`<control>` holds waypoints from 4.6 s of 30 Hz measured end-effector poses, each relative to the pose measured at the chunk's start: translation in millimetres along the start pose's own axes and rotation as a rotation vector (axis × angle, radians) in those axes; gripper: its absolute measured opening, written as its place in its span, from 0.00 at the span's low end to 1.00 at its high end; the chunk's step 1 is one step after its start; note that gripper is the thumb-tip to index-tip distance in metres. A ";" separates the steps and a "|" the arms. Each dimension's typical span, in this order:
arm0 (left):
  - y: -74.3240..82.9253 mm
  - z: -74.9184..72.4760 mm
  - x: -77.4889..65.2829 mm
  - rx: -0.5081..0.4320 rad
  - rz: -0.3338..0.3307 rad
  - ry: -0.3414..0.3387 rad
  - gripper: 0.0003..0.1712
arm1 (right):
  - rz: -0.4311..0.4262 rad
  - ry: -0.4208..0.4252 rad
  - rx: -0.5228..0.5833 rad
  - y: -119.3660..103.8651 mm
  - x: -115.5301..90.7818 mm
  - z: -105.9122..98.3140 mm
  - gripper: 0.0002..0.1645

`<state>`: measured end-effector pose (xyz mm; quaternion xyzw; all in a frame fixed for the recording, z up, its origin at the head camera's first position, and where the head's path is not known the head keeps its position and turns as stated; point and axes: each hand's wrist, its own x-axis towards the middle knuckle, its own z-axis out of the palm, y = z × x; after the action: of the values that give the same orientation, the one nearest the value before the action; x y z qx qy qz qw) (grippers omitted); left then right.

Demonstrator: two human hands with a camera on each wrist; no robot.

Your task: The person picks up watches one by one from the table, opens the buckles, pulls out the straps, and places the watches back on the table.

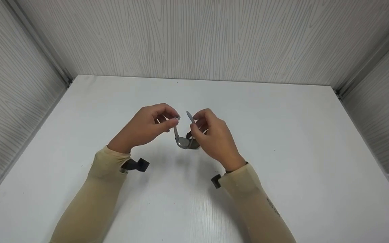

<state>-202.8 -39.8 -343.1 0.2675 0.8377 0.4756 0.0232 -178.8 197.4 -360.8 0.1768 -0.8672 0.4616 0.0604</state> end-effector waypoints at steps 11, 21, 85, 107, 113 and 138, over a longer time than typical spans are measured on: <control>-2.6 -21.7 -9.8 0.142 -0.059 -0.151 0.07 | -0.025 0.043 -0.023 -2.8 0.5 13.3 0.08; -0.3 -26.7 -7.9 0.262 -0.108 -0.202 0.05 | -0.004 0.016 -0.008 7.0 1.2 27.1 0.05; -74.6 -9.0 5.4 0.390 -0.564 0.013 0.23 | 0.013 -0.064 -0.292 26.5 -14.4 -54.1 0.07; -5.1 -14.2 -4.6 0.367 -0.060 0.045 0.12 | 0.020 -0.089 -0.346 25.3 -10.0 -37.7 0.07; -8.9 -12.3 -4.6 0.390 -0.177 -0.065 0.14 | 0.033 -0.104 -0.359 31.8 -7.5 -21.8 0.06; -15.4 -5.9 -3.0 0.371 -0.210 -0.137 0.13 | -0.228 -0.175 -0.580 62.9 -3.9 21.2 0.11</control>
<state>-208.6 -52.0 -352.9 0.2103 0.9306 0.2889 0.0797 -196.8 213.1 -422.9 0.2875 -0.9390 0.1686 0.0848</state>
